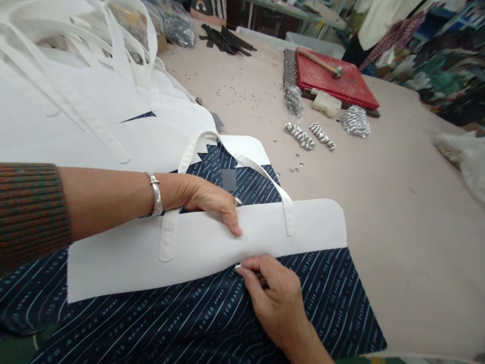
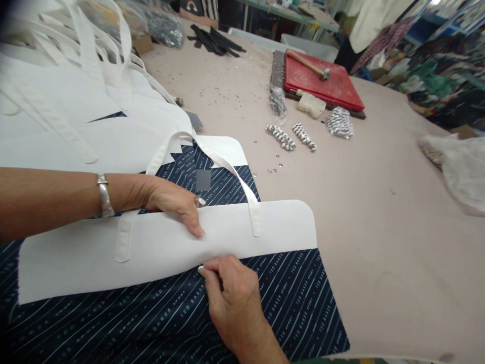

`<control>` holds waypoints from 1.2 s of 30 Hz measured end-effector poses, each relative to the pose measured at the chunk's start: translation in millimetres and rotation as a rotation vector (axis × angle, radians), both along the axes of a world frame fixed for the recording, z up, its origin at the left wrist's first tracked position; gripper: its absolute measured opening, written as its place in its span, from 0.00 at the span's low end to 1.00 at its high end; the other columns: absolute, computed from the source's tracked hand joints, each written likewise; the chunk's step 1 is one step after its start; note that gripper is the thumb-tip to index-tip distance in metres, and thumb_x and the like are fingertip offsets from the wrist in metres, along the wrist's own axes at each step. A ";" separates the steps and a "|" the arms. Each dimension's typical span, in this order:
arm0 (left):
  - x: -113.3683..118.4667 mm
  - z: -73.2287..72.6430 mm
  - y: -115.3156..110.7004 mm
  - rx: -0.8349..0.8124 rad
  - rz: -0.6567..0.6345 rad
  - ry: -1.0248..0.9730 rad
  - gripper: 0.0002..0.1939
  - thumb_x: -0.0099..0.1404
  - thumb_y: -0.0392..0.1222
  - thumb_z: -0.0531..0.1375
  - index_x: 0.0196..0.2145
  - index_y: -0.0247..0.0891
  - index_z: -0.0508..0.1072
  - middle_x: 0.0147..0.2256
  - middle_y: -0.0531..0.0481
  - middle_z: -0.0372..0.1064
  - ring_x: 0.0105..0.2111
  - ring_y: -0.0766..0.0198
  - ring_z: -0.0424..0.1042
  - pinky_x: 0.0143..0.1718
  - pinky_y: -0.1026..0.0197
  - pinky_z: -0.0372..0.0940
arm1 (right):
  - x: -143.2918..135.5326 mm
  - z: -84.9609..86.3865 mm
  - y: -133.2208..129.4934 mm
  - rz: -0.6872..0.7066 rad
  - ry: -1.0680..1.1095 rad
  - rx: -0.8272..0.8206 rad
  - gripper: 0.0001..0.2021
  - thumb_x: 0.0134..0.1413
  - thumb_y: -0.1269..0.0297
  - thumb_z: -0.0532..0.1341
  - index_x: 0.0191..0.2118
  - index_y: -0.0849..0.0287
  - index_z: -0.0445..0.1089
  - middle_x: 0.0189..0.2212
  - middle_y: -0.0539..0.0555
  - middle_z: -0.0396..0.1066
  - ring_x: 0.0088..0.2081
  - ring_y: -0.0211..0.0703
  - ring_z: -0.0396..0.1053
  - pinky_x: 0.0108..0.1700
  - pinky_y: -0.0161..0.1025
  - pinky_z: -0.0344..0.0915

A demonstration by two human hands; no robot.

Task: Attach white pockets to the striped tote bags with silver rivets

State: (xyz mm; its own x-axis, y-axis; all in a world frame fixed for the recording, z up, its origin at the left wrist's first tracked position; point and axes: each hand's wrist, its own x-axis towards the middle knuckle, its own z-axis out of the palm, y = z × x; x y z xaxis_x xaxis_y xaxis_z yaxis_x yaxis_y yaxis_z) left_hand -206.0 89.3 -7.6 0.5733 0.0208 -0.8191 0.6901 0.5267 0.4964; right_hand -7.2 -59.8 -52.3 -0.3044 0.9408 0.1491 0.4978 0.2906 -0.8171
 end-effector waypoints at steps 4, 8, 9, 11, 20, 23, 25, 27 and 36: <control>-0.8 -3.8 1.2 -0.022 0.009 0.002 0.15 0.52 0.48 0.67 0.33 0.35 0.79 0.32 0.42 0.78 0.33 0.50 0.77 0.38 0.52 0.74 | -0.6 -1.4 -1.8 -0.010 -0.021 0.031 0.05 0.57 0.72 0.60 0.32 0.58 0.72 0.25 0.50 0.72 0.27 0.37 0.71 0.31 0.33 0.67; 0.1 -4.1 0.6 -0.029 0.003 0.002 0.14 0.52 0.48 0.66 0.32 0.35 0.78 0.32 0.42 0.79 0.34 0.51 0.77 0.39 0.53 0.74 | -0.3 -3.4 -2.8 -0.025 -0.040 0.003 0.05 0.58 0.71 0.60 0.31 0.57 0.70 0.25 0.49 0.71 0.27 0.37 0.71 0.30 0.32 0.67; 0.6 -3.8 0.0 -0.027 0.004 0.002 0.14 0.52 0.47 0.66 0.32 0.35 0.78 0.32 0.42 0.78 0.34 0.51 0.77 0.39 0.52 0.74 | -0.3 -3.8 -2.8 -0.028 -0.043 -0.005 0.05 0.58 0.70 0.60 0.30 0.57 0.70 0.24 0.49 0.71 0.27 0.37 0.71 0.29 0.32 0.67; 2.3 -2.7 -1.8 -0.027 0.014 -0.006 0.14 0.51 0.47 0.66 0.33 0.35 0.78 0.31 0.43 0.78 0.34 0.50 0.77 0.40 0.52 0.73 | -1.0 -4.1 -2.2 -0.031 -0.043 -0.012 0.05 0.58 0.70 0.60 0.30 0.57 0.69 0.24 0.49 0.71 0.26 0.37 0.71 0.29 0.32 0.66; 10.0 13.2 -4.1 0.119 0.017 0.012 0.12 0.50 0.44 0.66 0.31 0.35 0.77 0.30 0.44 0.78 0.30 0.53 0.77 0.35 0.55 0.73 | -5.7 -0.7 0.8 -0.039 -0.025 0.083 0.06 0.57 0.73 0.59 0.30 0.58 0.69 0.24 0.50 0.72 0.26 0.37 0.71 0.29 0.31 0.66; 7.7 14.3 -3.2 0.101 0.040 0.004 0.11 0.50 0.44 0.65 0.30 0.35 0.77 0.31 0.43 0.78 0.31 0.51 0.77 0.36 0.54 0.73 | -4.5 -1.9 0.5 -0.025 0.010 0.133 0.06 0.57 0.73 0.59 0.32 0.57 0.71 0.25 0.51 0.73 0.27 0.38 0.72 0.31 0.32 0.67; 6.0 13.7 -3.8 0.094 0.060 0.002 0.11 0.49 0.44 0.66 0.29 0.35 0.77 0.31 0.43 0.78 0.31 0.50 0.77 0.36 0.53 0.73 | -4.0 -2.6 0.3 -0.020 0.022 0.155 0.06 0.58 0.73 0.58 0.32 0.57 0.71 0.25 0.51 0.72 0.27 0.38 0.71 0.31 0.33 0.67; 5.0 13.3 -5.5 0.090 0.080 0.016 0.11 0.49 0.44 0.67 0.29 0.36 0.77 0.31 0.43 0.78 0.32 0.50 0.77 0.36 0.52 0.74 | -3.8 -2.4 0.3 0.000 0.032 0.150 0.07 0.58 0.74 0.58 0.32 0.58 0.71 0.25 0.51 0.72 0.26 0.38 0.71 0.30 0.33 0.67; 2.1 -0.1 -1.0 0.028 0.124 0.033 0.12 0.50 0.45 0.67 0.31 0.34 0.78 0.32 0.43 0.79 0.31 0.53 0.77 0.38 0.54 0.73 | -4.8 -2.9 0.8 -0.057 0.028 0.073 0.05 0.57 0.73 0.60 0.32 0.58 0.71 0.26 0.50 0.72 0.27 0.37 0.71 0.31 0.32 0.66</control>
